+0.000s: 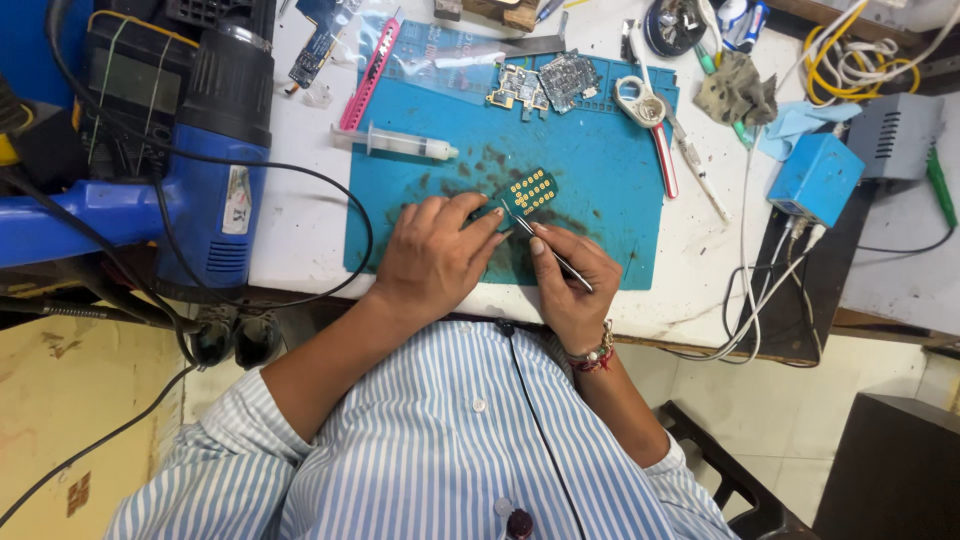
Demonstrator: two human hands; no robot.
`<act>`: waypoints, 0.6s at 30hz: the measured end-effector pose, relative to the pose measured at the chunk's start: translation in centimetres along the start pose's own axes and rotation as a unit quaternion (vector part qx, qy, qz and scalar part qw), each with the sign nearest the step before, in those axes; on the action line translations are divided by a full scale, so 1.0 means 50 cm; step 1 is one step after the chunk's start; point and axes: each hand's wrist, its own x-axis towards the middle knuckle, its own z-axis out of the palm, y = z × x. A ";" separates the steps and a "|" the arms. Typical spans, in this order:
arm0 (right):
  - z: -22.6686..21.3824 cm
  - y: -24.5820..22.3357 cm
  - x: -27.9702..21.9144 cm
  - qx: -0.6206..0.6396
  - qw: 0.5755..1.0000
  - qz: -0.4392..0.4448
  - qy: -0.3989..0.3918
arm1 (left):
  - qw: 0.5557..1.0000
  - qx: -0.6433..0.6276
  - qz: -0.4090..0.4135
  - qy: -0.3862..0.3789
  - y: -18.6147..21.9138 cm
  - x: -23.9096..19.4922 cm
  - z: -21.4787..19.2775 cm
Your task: The person uses a soldering iron to work on a small green circuit board placed on a blue mat. They hold the board steady with their left hand while applying the soldering iron with their right hand to various points on the board. The workspace is cluttered with tools including a heat gun, pliers, and other electronic components.
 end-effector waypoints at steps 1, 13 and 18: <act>-0.001 0.001 -0.002 0.004 1.000 0.000 0.003 | 1.000 0.002 -0.002 -0.003 0.001 -0.002 0.000; 0.007 0.032 -0.022 0.023 0.998 0.033 0.045 | 1.000 -0.003 0.009 0.011 -0.002 -0.015 0.004; 0.015 0.037 -0.028 0.108 0.993 -0.003 0.053 | 1.000 -0.005 0.007 0.017 -0.003 -0.018 0.005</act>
